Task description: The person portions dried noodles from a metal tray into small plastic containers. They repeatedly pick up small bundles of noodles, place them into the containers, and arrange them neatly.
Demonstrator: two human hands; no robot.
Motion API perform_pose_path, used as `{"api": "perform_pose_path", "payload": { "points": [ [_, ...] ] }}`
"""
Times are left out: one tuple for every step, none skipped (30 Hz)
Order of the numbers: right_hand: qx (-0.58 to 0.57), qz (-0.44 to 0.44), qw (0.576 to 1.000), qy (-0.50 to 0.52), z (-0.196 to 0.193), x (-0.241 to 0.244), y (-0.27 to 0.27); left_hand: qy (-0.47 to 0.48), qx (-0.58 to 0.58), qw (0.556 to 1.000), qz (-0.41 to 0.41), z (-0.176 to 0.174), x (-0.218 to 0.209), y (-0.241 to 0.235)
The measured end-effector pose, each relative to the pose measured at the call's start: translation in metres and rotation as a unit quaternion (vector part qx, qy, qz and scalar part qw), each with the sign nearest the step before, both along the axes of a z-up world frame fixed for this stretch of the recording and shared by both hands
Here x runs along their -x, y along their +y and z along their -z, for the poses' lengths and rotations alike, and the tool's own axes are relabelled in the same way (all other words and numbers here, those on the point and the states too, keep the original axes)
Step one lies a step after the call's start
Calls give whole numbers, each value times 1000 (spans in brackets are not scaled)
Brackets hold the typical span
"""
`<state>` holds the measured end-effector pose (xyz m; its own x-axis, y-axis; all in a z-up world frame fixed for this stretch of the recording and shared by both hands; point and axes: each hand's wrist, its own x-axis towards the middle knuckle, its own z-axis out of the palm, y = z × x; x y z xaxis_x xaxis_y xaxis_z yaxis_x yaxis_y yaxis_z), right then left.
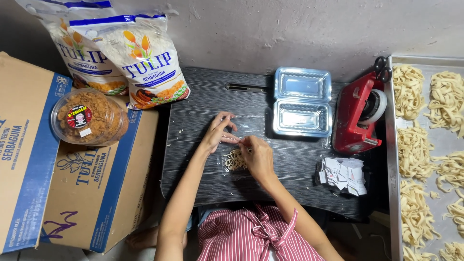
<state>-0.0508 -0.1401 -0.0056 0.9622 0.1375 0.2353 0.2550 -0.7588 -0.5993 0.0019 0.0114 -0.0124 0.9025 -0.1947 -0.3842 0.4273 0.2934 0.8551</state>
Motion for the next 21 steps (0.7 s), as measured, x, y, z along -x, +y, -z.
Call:
{"api": "perform_pose_path", "payload": {
  "points": [
    [1, 1, 1000, 0, 3, -1, -2, 0, 1, 1000, 1, 2, -1, 0],
    [10, -17, 1000, -7, 5, -3, -3, -7, -1, 1000, 2, 4, -1, 0],
    [20, -35, 999, -15, 8, -4, -5, -14, -3, 1000, 2, 6, -1, 0],
    [21, -35, 999, -15, 9, -4, -9, -14, -2, 1000, 2, 3, 0, -1],
    [11, -53, 998, -14, 9, -5, -13, -25, -5, 1000, -8, 0, 1, -2],
    [2, -70, 997, -12, 9, -5, -16, -35, -7, 999, -18, -3, 2, -3],
    [2, -71, 997, -12, -6, -1, -19, -35, -7, 999, -20, -5, 3, -4],
    [-19, -93, 995, 24, -20, 3, -22, -61, -33, 997, -38, -6, 4, -5],
    [-39, -114, 991, 60, -35, 7, -25, -87, -58, 993, -56, -8, 4, -6],
    [-39, -115, 991, 60, -38, 11, -29, -87, -59, 993, -57, -10, 5, -6],
    [3, -129, 990, 49, -41, 15, -32, -127, -120, 982, -77, -13, 6, -5],
    [44, -143, 988, 37, -43, 19, -36, -167, -180, 965, -98, -15, 6, -4],
    [44, -143, 988, 37, -49, 24, -38, -167, -180, 964, -98, -19, 9, -4],
    [57, -131, 989, 35, -56, 29, -39, -228, -266, 924, -153, -22, 12, -4],
    [71, -121, 990, 32, -63, 32, -42, -286, -347, 869, -208, -25, 14, -5],
    [72, -122, 989, 31, -65, 34, -45, -286, -347, 868, -210, -36, 24, -5],
    [81, -131, 987, 40, -67, 35, -48, -362, -398, 813, -224, -47, 32, -5],
    [89, -139, 985, 50, -70, 37, -52, -434, -445, 747, -235, -58, 41, -5],
    [90, -140, 985, 51, -70, 35, -51, -433, -445, 748, -236, -46, 54, -11],
    [95, -153, 982, 51, -70, 34, -51, -461, -443, 759, -120, -34, 66, -17],
    [98, -167, 980, 52, -69, 33, -50, -483, -436, 760, -3, -22, 81, -22]
  ]
}}
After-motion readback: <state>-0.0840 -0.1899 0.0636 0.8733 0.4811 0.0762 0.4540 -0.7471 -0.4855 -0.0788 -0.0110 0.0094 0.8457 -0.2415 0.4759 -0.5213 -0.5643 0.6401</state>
